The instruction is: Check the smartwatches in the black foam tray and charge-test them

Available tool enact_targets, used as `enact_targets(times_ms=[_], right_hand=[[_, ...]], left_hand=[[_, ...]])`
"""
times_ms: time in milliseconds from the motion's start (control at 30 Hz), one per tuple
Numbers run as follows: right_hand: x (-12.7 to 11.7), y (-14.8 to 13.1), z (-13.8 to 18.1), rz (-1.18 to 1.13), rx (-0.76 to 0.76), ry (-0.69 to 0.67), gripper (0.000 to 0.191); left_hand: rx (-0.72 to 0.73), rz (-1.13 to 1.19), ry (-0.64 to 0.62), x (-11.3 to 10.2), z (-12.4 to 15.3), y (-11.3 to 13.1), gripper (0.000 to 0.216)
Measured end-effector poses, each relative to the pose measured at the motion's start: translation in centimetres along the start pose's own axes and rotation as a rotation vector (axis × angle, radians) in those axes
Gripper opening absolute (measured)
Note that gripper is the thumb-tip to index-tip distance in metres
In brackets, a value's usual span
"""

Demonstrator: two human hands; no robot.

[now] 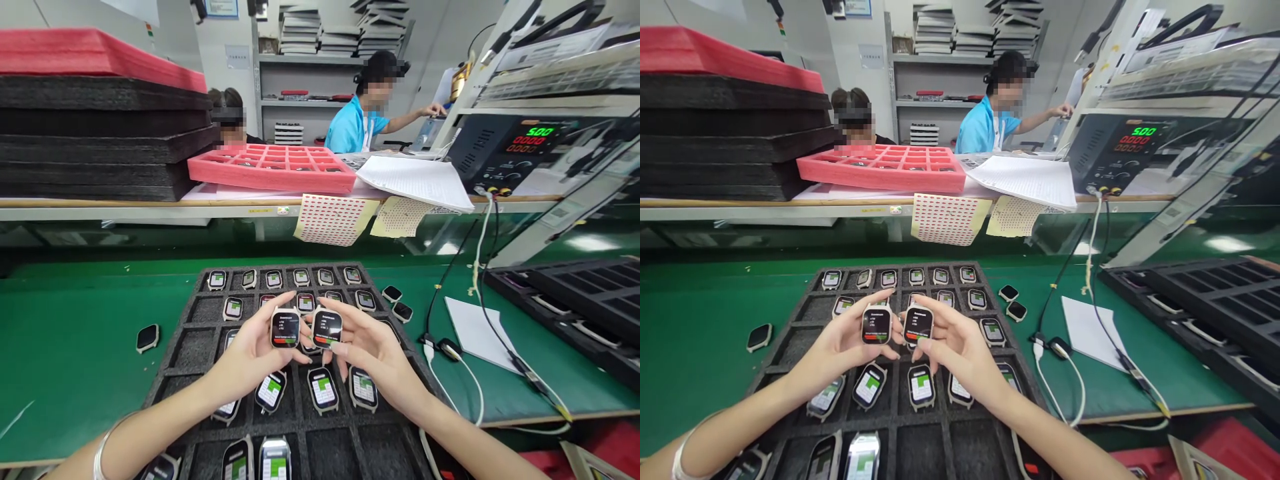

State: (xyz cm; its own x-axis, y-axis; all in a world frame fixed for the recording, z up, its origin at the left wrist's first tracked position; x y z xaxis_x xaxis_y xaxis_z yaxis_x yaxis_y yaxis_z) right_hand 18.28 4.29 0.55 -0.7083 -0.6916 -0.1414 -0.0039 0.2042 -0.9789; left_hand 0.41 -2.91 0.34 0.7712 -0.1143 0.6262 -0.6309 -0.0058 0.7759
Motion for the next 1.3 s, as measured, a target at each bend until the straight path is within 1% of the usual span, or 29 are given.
enact_targets(times_ms=[133, 233, 333, 533, 667, 800, 933, 1000, 1067, 1167, 1300], right_hand=[[0.20, 0.05, 0.02, 0.032, 0.022, 0.031, 0.049], [0.17, 0.10, 0.18, 0.030, 0.028, 0.013, 0.050], [0.06, 0.13, 0.33, -0.006, 0.011, -0.004, 0.051], [0.01, 0.25, 0.16, 0.051, 0.038, 0.081, 0.031], [0.01, 0.39, 0.11, 0.087, 0.057, 0.079, 0.028], [-0.13, 0.40, 0.31, 0.063, 0.036, 0.032, 0.032], [-0.22, 0.26, 0.46, -0.010, 0.014, -0.072, 0.050], [-0.26, 0.23, 0.46, -0.037, 0.014, -0.113, 0.057], [-0.28, 0.26, 0.43, -0.044, 0.012, -0.126, 0.058], [-0.25, 0.35, 0.39, -0.003, 0.012, -0.092, 0.055], [-0.18, 0.30, 0.34, 0.062, 0.043, -0.035, 0.049]], left_hand=[[-0.004, -0.017, 0.011, 0.05, 0.05, -0.11, 0.064], [-0.002, -0.039, 0.022, 0.02, 0.03, -0.23, 0.065], [-0.005, -0.073, 0.035, -0.08, -0.08, -0.36, 0.060], [0.012, -0.092, 0.013, -0.13, 0.09, -0.40, 0.057], [0.022, -0.137, 0.027, 0.08, 0.11, -0.22, 0.047], [0.030, -0.179, 0.059, 0.17, -0.20, -0.10, 0.040], [0.036, -0.201, 0.084, 0.00, -0.46, -0.02, 0.038], [0.039, -0.199, 0.091, -0.10, -0.48, 0.00, 0.040], [0.043, -0.173, 0.077, -0.21, -0.43, -0.04, 0.046], [0.045, -0.104, 0.018, -0.38, -0.28, -0.24, 0.058], [0.055, -0.065, -0.022, -0.50, -0.20, -0.53, 0.063]])
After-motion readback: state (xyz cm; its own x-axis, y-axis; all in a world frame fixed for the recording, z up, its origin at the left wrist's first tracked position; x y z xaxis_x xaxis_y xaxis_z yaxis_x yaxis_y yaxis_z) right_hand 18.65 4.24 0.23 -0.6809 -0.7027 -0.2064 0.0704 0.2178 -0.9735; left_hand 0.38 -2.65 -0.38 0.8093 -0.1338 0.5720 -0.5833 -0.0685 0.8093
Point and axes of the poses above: each hand's wrist, its own z-axis away from the middle knuckle, its own x-axis out of the palm, y = z × x, the point moved 1 cm from there along -z, towards the middle knuckle, and after that the axes turned 15 degrees about z, right-handed, at the moved point
